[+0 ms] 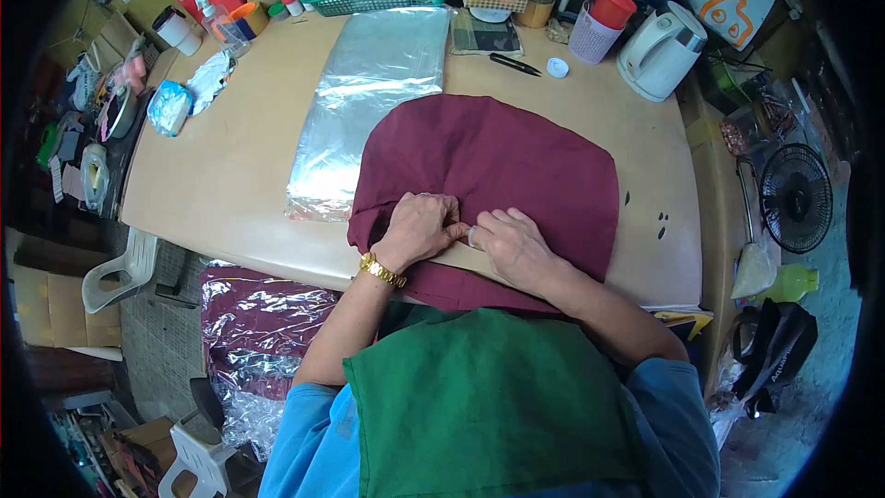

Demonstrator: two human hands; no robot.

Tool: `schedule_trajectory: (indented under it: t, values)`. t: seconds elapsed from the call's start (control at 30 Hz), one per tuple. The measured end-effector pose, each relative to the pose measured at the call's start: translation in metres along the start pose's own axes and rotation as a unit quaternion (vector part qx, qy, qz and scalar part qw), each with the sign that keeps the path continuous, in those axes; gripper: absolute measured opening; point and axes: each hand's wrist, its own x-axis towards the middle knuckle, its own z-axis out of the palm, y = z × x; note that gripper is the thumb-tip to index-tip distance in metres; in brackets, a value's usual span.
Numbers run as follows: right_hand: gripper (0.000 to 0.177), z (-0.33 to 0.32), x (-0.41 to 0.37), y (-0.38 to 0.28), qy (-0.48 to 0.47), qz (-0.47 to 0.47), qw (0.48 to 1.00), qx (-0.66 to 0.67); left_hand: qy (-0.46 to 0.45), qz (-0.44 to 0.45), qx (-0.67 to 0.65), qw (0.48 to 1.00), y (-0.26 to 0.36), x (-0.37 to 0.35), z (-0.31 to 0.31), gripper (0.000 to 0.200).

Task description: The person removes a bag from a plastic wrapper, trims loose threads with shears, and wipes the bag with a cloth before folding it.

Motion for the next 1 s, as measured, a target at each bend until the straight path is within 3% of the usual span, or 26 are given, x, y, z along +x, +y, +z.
schedule_trajectory:
  t: [0.07,0.13,0.23,0.47,0.7,0.8,0.87,0.9,1.0]
  values:
    - [0.007,-0.005,-0.007,0.0,-0.002,-0.001,1.0,-0.004,-0.003,0.001,0.002,1.0,0.002,-0.001,-0.002,0.036]
    - [0.004,-0.013,-0.01,0.001,-0.087,0.027,0.996,-0.023,0.001,0.002,0.001,1.0,0.003,0.0,-0.002,0.035]
    - [0.005,0.002,0.008,0.004,-0.053,0.002,0.998,-0.029,0.003,-0.003,0.017,1.0,0.001,0.0,0.004,0.037]
    - [0.005,-0.012,-0.003,-0.001,-0.095,0.02,0.993,-0.068,0.019,0.001,0.006,1.0,0.0,0.0,0.002,0.036]
    - [0.01,-0.003,0.009,-0.004,-0.075,-0.001,0.993,-0.095,0.029,-0.002,0.024,0.999,-0.002,0.0,0.005,0.039]
    - [0.01,-0.024,-0.003,0.0,-0.106,-0.005,0.988,-0.111,0.006,-0.012,0.002,1.0,0.001,0.0,0.0,0.036]
    - [0.008,-0.038,-0.004,0.004,-0.183,0.028,0.974,-0.133,0.02,-0.013,0.013,1.0,0.004,0.001,0.002,0.036]
    - [0.008,-0.037,-0.001,0.003,-0.182,0.029,0.974,-0.132,0.03,-0.014,0.022,0.999,0.004,0.0,0.004,0.036]
    - [0.007,-0.016,0.013,-0.001,-0.054,-0.017,0.99,-0.126,0.061,0.002,0.048,0.997,0.001,0.0,0.01,0.04]
